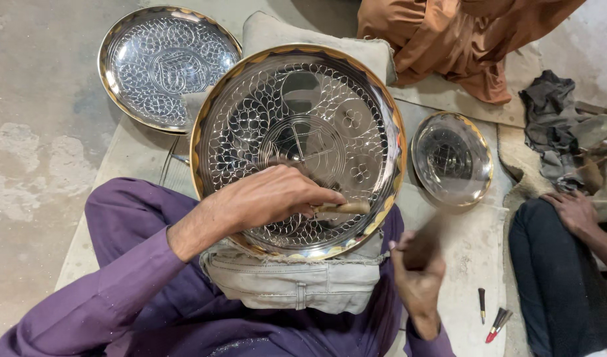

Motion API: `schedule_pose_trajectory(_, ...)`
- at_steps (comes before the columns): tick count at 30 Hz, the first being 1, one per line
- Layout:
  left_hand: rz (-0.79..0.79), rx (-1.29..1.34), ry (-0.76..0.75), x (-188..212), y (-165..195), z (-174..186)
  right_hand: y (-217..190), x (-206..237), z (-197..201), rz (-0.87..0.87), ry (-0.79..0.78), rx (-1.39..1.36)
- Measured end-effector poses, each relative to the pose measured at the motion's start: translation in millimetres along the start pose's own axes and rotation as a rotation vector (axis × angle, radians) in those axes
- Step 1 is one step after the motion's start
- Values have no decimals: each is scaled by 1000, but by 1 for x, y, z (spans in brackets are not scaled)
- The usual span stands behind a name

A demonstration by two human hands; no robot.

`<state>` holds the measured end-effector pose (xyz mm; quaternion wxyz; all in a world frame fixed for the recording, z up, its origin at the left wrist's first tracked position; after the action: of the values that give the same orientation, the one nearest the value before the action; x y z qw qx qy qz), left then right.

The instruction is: The person sits cross-legged on the floor holding a brass tray on a lap cushion, positioning a small punch against the tray's engraved surface with one hand and striking it with a wooden mallet held in the other hand, working the decoration across the tray. Other finished trays and brass vessels lie around the workspace.

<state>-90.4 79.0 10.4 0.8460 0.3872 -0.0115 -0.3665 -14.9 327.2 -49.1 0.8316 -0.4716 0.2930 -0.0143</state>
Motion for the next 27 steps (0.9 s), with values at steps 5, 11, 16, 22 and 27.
schedule_pose_trajectory(5,-138,-4,24,-5,13,1,14,18,17,79,172,-107)
schedule_pose_trajectory(11,-138,-59,-64,-5,12,-7,33,35,15,214,168,65)
schedule_pose_trajectory(16,25,-86,-227,-4,-3,-24,35,41,9,303,123,133)
schedule_pose_trajectory(22,-197,46,33,-13,11,8,54,33,21,42,166,305)
schedule_pose_trajectory(27,-220,-20,-13,-12,10,-2,41,33,11,111,101,352)
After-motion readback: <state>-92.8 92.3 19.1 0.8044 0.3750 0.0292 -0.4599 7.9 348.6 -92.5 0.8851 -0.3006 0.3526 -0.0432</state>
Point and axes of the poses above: each hand's wrist, its own x-axis away from the middle knuckle, its own z-axis out of the back of the hand, y = z × x, the point moved 10 cm from there along -x, towards the middle knuckle, and after that the axes turned 15 degrees about y, right-handed, at the moved point
